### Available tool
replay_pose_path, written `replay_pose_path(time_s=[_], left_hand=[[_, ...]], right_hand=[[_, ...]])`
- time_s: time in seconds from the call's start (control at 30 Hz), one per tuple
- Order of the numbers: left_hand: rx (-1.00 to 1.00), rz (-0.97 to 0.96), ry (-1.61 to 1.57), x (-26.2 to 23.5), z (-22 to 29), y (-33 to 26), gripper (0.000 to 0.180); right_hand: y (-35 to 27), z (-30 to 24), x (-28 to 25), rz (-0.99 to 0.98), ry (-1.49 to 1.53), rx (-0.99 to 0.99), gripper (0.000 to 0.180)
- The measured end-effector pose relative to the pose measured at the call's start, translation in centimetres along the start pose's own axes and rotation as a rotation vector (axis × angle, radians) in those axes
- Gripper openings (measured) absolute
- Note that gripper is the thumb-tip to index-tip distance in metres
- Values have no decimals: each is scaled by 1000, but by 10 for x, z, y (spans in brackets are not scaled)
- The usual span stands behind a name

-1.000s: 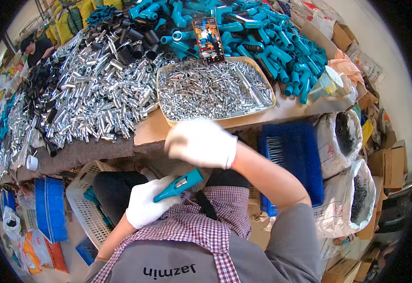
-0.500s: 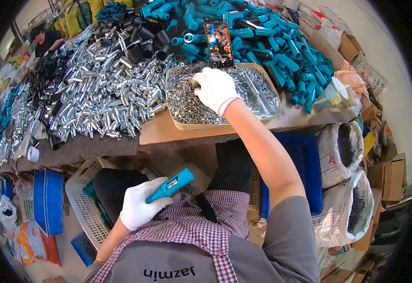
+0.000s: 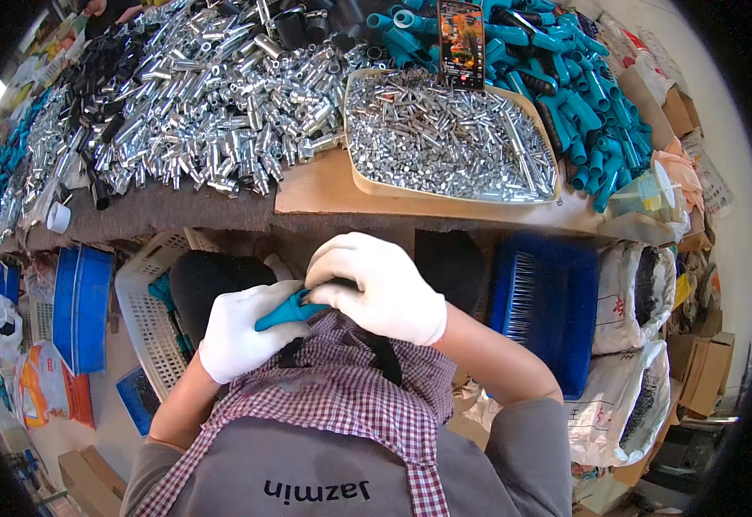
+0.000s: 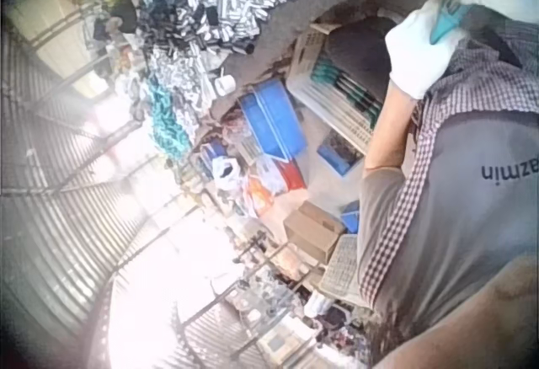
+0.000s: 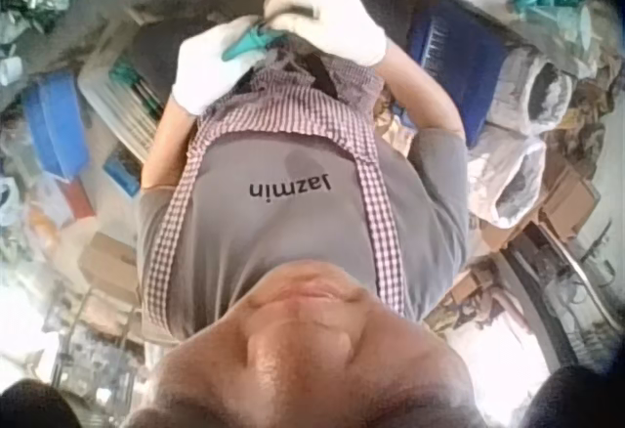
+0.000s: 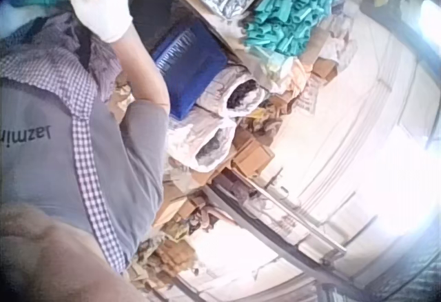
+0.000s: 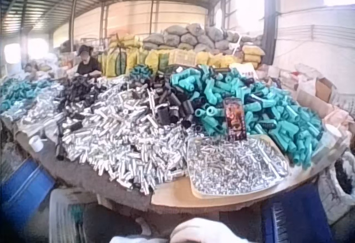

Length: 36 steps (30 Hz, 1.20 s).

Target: Assembling metal tubes and plastic handles at a workbench in a factory environment.

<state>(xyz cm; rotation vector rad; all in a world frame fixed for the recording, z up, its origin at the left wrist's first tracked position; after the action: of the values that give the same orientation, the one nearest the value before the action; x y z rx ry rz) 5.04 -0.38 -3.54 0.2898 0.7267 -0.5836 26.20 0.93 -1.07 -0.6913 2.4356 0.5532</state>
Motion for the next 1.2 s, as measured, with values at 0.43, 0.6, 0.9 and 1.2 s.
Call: replay_pose_path(time_s=[0.43, 0.6, 0.9, 1.2], left_hand=[[73, -90, 178, -8, 1, -13, 46], [96, -158, 271, -4, -5, 1, 45], [81, -132, 213, 0, -6, -3, 47], [101, -185, 277, 8, 0, -3, 39]], right_hand=[[-16, 12, 23, 61, 591, 254, 11], [-21, 16, 27, 59, 411, 246, 10], [-23, 21, 35, 109, 227, 120, 10], [-16, -11, 34, -93, -599, -118, 16]])
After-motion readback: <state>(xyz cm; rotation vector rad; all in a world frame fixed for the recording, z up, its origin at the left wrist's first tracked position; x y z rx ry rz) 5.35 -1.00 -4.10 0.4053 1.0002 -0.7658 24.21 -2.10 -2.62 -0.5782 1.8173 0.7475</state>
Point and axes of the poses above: each hand's wrist, its own y-axis towards the middle knuckle, its own x-axis out of the palm, z = x × y, the point moved 2 cm from there along y, towards the middle knuckle, and after that the axes turned 7 degrees about -z, right-handed, at the moved point
